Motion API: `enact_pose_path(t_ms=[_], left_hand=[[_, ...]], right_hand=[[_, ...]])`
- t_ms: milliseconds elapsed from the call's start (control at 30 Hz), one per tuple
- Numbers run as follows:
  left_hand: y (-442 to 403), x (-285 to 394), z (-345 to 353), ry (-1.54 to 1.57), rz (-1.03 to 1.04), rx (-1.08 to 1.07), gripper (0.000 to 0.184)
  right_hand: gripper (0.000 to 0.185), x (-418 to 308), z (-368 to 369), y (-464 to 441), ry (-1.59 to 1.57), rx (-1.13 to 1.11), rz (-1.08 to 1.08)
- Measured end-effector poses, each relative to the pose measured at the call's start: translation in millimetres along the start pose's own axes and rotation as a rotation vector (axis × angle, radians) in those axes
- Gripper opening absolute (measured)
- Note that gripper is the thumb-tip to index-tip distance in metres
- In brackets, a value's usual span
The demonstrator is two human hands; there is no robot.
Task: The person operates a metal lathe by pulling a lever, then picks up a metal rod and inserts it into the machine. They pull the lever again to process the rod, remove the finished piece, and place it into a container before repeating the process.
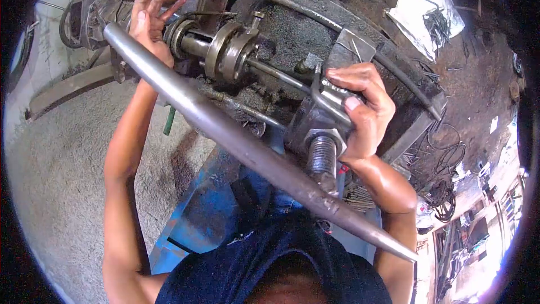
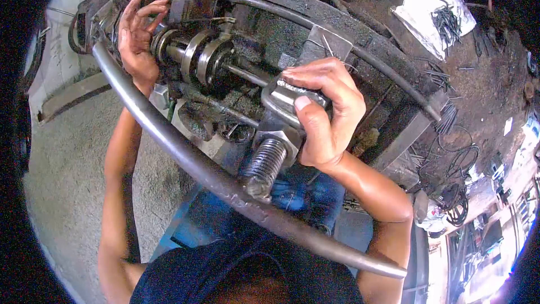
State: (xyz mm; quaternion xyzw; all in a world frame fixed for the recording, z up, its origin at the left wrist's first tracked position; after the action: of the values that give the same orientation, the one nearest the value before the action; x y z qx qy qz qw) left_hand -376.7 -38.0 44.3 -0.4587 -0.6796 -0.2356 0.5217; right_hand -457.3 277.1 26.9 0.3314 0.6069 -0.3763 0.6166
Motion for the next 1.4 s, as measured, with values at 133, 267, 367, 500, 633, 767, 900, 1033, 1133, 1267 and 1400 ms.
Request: enact_pose_path(t_ms=[133,267,367,500,633,767,900,1033,1133,1267,1400], left_hand=[[-0.3,0.1,0.2,-0.011,-0.003,0.01,0.058],[-0.4,-0.8,-0.7,0.009,0.022,-0.002,0.058],[-2.0,2.5,1.9,-0.007,0.013,-0.027,0.057],[-1.3,-0.4,-0.2,-0.003,0.028,-0.014,0.057],[-3.9,2.5,2.7,-0.004,-0.001,0.002,0.054],[-2.1,3.4,2.7,-0.001,0.037,0.025,0.052],[-6.1,-12.1,-3.9,0.019,0.069,-0.018,0.05],[-7.0,-16.2,-4.6,-0.024,0.152,-0.048,0.042],[-3.6,-5.3,-7.1,-0.216,0.089,0.034,0.039],[5.2,12.2,-18.7,-0.349,0.263,0.104,0.041],[55.6,38.2,-56.3,0.046,0.023,0.123,0.034]], right_hand=[[0.031,0.4,0.4,0.4,0.0,-0.006,-0.021],[0.033,1.3,0.7,-0.1,-0.02,0.0,-0.009],[0.036,0.9,0.2,0.5,-0.023,0.001,-0.001],[0.034,-0.9,0.2,0.5,-0.035,-0.002,-0.014],[0.038,0.6,1.4,-1.1,0.006,-0.001,0.033],[0.032,-0.8,2.0,2.6,-0.006,0.041,0.019],[0.022,-1.2,-0.1,3.7,-0.06,0.119,-0.005],[0.021,18.2,-7.7,12.6,-0.136,0.296,0.007],[0.028,12.4,-17.6,21.7,-0.054,0.476,-0.02],[0.038,-20.3,-40.6,72.3,0.457,0.778,-0.153],[0.028,-77.4,-19.2,151.5,0.629,0.667,0.084]])
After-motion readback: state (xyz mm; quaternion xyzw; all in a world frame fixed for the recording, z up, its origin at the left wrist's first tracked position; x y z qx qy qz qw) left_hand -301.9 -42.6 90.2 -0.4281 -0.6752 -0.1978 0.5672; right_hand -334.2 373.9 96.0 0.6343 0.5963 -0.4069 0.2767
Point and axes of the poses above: each hand's wrist, its own y-axis away from the middle knuckle, its own z-axis out of the palm, x = y × z, the point moved 8 cm from there along -y, towards the middle knuckle, and after that the axes turned 2 degrees about y, right-handed, at the moved point
